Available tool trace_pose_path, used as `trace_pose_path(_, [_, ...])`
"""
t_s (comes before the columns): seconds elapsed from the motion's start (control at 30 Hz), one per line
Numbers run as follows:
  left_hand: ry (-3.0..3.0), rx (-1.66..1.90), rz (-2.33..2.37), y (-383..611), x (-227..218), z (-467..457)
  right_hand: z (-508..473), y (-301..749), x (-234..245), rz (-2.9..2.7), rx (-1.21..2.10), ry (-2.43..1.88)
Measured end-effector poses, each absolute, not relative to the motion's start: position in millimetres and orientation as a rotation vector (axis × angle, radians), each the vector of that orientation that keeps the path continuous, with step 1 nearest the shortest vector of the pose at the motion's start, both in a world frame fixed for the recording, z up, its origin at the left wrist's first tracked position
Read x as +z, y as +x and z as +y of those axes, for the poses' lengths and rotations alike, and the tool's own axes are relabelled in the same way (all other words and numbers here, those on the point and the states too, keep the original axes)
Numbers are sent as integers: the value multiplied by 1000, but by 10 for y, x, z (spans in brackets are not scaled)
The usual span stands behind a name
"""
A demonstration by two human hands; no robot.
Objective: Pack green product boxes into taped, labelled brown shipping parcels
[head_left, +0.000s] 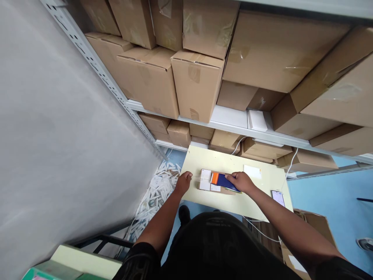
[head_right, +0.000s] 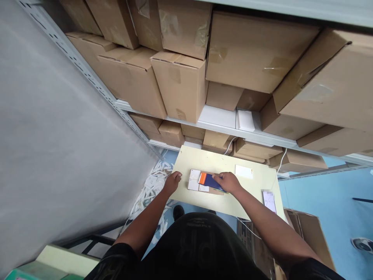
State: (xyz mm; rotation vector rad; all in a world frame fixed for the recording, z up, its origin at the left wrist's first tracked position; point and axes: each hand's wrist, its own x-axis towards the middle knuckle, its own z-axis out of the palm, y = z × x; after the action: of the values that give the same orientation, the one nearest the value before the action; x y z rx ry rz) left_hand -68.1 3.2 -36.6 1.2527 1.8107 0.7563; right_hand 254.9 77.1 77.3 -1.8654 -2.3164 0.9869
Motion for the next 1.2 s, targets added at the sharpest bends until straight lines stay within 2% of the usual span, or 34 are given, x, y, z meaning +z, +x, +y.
trace_pose_path(0.27, [1286,663,1821,-204,-635,42,755,2525,763,-2368,935,-1857])
trace_pose_path(0.5, [1245,563,1954,-252,-473,149,753,2520,762,-2362,934,-1859])
trace_pose_path(0.63, [1664,703,1791,-222,-292,9,741,2522,756,-2366,931,-1836])
trace_pose_path(0.73, [1926,670,1619,-74,-295,-123,736,2523,764,-2371,912,-1834])
trace_pose_path(1.07, [2191,447,1706,32,-449,-151,783,2420,867,-2436,927,-1865])
trace_pose_path(1.2, [2229,405,1726,10,-431,-140,812,2733,914,-2372,974,-1870])
